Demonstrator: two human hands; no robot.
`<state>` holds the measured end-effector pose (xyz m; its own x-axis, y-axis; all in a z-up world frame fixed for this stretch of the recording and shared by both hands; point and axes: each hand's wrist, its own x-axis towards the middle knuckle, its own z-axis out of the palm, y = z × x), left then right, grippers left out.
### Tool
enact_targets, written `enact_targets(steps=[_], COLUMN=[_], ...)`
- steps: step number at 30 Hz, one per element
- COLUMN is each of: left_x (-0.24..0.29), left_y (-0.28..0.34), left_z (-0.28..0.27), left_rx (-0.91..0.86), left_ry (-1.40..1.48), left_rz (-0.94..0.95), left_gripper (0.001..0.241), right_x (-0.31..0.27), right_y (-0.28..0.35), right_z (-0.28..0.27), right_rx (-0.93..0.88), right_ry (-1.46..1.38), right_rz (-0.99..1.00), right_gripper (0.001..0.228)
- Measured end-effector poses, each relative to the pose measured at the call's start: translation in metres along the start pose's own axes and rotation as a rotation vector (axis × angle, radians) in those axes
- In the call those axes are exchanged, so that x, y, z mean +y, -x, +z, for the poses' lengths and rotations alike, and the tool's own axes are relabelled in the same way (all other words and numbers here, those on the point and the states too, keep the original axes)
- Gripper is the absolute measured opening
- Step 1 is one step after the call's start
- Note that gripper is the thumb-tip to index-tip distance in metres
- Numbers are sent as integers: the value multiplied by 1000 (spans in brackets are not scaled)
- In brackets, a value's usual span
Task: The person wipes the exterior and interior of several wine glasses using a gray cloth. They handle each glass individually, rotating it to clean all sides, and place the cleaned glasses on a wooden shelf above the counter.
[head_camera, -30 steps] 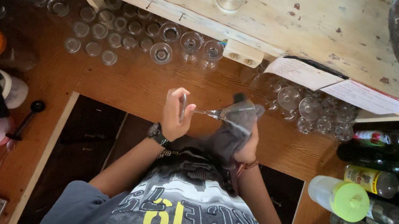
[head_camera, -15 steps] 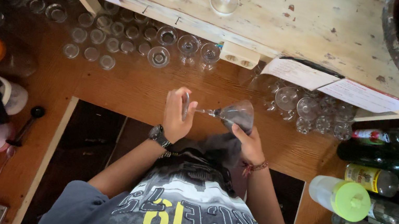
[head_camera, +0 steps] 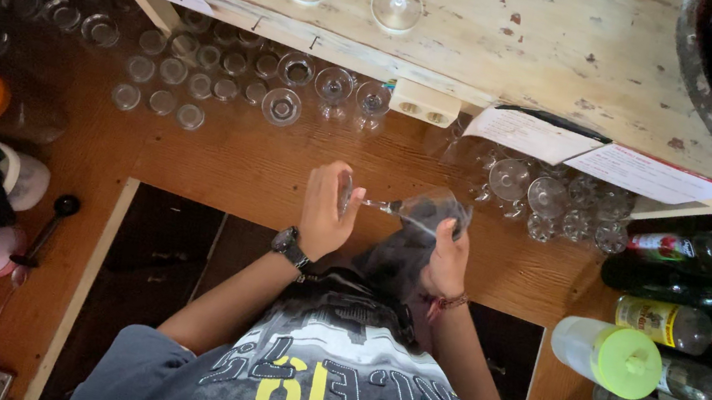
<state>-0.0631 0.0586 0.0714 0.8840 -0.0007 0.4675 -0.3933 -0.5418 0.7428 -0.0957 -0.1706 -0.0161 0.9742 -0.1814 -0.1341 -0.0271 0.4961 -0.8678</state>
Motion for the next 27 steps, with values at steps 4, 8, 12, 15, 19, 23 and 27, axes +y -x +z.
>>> enact_targets(steps=[4, 8, 12, 15, 19, 23, 27], left_x=[-4, -5, -10, -25, -49, -75, -81], left_y=[0, -2, 12, 22, 31, 29, 27], left_z=[0, -11, -11, -3, 3, 2, -4], left_rx=[-154, -335, -437, -370, -397, -379, -579], left_ry=[-42, -19, 9, -97, -140, -12, 174], left_rz=[-37, -33, -313, -296, -367, -347, -742], left_gripper=[48, 63, 48, 35, 29, 28, 29], right_x=[10, 8, 3, -4, -14, -25, -43], right_y=[1, -3, 6, 9, 10, 10, 5], right_z=[-3, -5, 1, 5, 6, 8, 19], right_rx=[115, 243, 291, 295, 203, 139, -58], right_ry=[212, 461, 710, 983, 1082, 982, 897], right_rz=[-224, -445, -518, -590, -691, -650, -677], right_gripper=[43, 57, 41, 32, 22, 27, 37])
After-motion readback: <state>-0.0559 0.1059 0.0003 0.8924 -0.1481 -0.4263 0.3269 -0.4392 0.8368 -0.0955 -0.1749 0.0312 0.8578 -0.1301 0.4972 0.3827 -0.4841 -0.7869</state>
